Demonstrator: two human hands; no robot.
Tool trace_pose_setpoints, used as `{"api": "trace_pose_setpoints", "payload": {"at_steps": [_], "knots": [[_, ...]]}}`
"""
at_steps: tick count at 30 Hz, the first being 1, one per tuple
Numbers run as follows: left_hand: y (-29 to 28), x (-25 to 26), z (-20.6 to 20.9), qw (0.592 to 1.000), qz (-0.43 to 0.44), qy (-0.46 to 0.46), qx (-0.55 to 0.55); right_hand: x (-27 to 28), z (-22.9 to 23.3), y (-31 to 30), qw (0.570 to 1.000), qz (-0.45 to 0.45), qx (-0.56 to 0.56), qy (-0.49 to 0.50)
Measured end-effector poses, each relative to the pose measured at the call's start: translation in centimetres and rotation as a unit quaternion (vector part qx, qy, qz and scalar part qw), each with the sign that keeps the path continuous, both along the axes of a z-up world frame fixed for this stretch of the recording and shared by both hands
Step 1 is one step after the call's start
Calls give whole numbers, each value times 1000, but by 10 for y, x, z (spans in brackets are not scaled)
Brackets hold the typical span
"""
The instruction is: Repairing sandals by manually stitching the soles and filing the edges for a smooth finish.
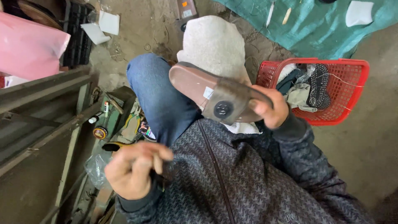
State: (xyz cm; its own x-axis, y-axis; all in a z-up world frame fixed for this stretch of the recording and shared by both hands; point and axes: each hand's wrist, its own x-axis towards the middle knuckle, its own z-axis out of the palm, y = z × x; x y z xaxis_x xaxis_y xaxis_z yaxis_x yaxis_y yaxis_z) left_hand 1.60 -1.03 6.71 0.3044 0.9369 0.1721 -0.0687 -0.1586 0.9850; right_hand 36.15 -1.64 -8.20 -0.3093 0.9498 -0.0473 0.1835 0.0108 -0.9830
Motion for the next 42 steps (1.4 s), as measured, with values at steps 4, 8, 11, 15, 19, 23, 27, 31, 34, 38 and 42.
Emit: {"api": "trace_pose_setpoints", "payload": {"at_steps": [4, 8, 11, 15, 19, 23, 27, 31, 34, 38, 42], "knots": [[19, 2, -24, 950, 161, 262, -58, 15, -36, -6, 974, -139, -162, 76], [35, 16, -32, 925, 135, 356, 9, 18, -30, 8, 964, -211, -127, 99], [26, 31, -34, 950, 52, 307, -14, 11, -45, 5, 938, -251, -129, 199], [27, 54, -36, 955, 6, 297, -16, 13, -64, 10, 954, -195, -81, 212], [29, 67, -45, 927, -22, 372, 41, 30, -107, 2, 943, -184, -73, 268], [30, 81, -41, 910, -30, 408, 65, 46, -146, -10, 921, -181, -58, 340], [31, 91, -45, 902, -31, 423, 83, 35, -112, -3, 962, -160, -27, 219], [33, 94, -45, 900, -36, 427, 82, 65, -165, -21, 917, -169, -114, 344], [32, 95, -48, 899, -40, 429, 79, 68, -163, -22, 925, -148, -106, 332], [32, 97, -51, 897, -44, 433, 77, 44, -108, 1, 970, -121, -64, 203], [31, 98, -54, 896, -39, 437, 73, 67, -142, -10, 947, -129, -95, 278]]}}
